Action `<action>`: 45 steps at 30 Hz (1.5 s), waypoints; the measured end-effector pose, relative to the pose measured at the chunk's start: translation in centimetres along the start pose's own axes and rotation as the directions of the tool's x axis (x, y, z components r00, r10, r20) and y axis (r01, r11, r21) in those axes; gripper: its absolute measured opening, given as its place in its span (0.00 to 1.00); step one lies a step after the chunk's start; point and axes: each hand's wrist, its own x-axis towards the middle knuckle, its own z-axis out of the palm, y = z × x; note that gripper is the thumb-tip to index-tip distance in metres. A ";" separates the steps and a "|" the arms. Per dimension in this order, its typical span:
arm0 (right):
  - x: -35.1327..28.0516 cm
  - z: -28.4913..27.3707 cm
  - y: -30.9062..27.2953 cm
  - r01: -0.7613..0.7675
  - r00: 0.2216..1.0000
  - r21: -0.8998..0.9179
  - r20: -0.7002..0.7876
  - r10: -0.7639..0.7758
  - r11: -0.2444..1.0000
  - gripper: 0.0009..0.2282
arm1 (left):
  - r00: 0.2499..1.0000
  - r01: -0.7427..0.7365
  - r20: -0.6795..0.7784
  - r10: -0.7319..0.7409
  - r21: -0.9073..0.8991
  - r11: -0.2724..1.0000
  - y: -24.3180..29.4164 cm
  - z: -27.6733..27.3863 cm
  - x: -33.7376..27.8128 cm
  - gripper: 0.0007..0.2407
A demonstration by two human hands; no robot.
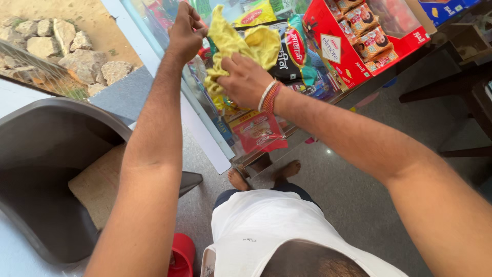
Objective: The person wipes the glass display counter and its white front panel with a yellow cloth, moving along the length of the counter. They also wipe the exterior of a snack packet before placing it back on the counter.
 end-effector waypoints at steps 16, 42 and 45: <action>-7.2 -0.9 5.8 -0.344 0.882 0.154 -0.286 0.375 0.926 0.16 | 0.992 -0.037 -0.106 0.068 0.273 0.961 2.7 0.4 -1.7 0.06; -7.1 -0.9 5.4 -0.218 0.941 0.263 -0.197 0.274 0.940 0.10 | 0.984 -0.165 0.043 0.174 0.589 0.791 10.7 1.9 -14.1 0.50; -8.2 -0.3 8.7 -0.421 0.881 0.180 -0.153 0.448 0.889 0.08 | 0.991 -0.136 0.074 0.115 0.602 0.787 10.6 2.1 -13.9 0.55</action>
